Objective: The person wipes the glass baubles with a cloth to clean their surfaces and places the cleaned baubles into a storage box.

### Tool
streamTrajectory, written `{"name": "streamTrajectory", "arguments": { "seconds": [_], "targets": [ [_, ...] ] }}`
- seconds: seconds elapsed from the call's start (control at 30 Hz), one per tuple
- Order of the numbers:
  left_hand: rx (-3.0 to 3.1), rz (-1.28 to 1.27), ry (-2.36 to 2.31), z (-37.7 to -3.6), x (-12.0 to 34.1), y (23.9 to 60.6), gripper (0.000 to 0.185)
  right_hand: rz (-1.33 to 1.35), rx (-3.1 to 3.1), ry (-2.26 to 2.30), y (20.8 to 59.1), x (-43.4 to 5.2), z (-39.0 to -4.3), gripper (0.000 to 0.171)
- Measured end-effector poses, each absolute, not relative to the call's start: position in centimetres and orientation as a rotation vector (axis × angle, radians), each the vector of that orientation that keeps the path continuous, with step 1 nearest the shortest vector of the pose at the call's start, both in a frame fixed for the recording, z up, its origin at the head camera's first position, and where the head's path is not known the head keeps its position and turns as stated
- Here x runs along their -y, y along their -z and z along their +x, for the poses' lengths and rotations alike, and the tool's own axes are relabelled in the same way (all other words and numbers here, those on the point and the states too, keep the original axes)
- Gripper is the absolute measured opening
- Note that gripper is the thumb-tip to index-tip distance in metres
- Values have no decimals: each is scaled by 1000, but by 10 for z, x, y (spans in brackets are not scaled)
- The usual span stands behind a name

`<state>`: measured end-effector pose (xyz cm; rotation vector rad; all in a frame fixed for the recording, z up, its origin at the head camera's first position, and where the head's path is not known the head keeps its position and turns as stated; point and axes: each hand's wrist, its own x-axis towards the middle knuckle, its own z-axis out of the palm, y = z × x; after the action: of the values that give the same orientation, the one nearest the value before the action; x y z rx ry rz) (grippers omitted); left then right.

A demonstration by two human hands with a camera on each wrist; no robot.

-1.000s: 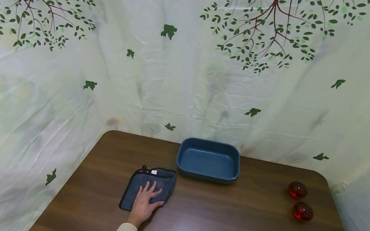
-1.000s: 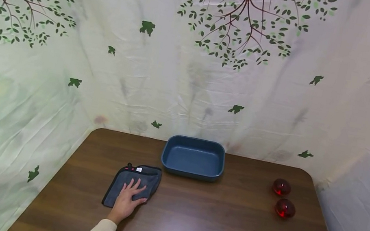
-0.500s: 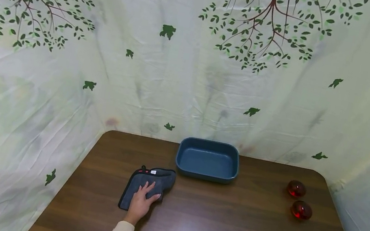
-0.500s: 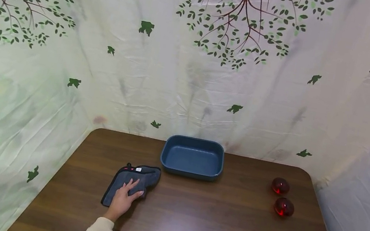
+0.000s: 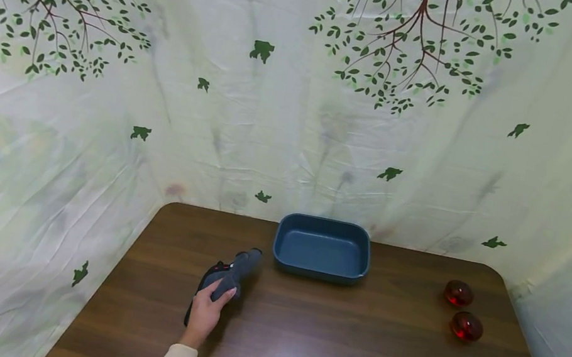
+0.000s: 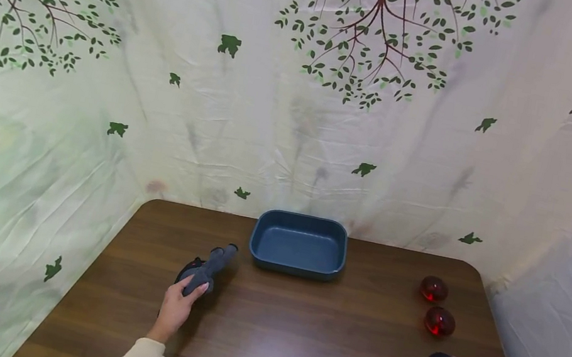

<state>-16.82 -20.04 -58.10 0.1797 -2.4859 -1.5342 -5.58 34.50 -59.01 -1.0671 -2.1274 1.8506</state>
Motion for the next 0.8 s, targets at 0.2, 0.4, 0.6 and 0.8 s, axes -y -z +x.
{"name": "streamTrajectory", "arguments": {
  "seconds": [0.2, 0.4, 0.6, 0.8],
  "targets": [
    [2317, 228, 1729, -167, 199, 570, 40, -813, 2158, -1912, 582, -313, -71, 72],
    [2175, 306, 1930, -165, 193, 556, 39, -551, 2232, -1885, 573, -279, -92, 65],
    [1971, 331, 2167, -160, 183, 542, 40, -387, 2243, -1896, 564, -238, -114, 63],
    [1794, 325, 2283, -156, 168, 533, 39, -212, 2325, -1927, 550, -203, -133, 64]
  ]
}}
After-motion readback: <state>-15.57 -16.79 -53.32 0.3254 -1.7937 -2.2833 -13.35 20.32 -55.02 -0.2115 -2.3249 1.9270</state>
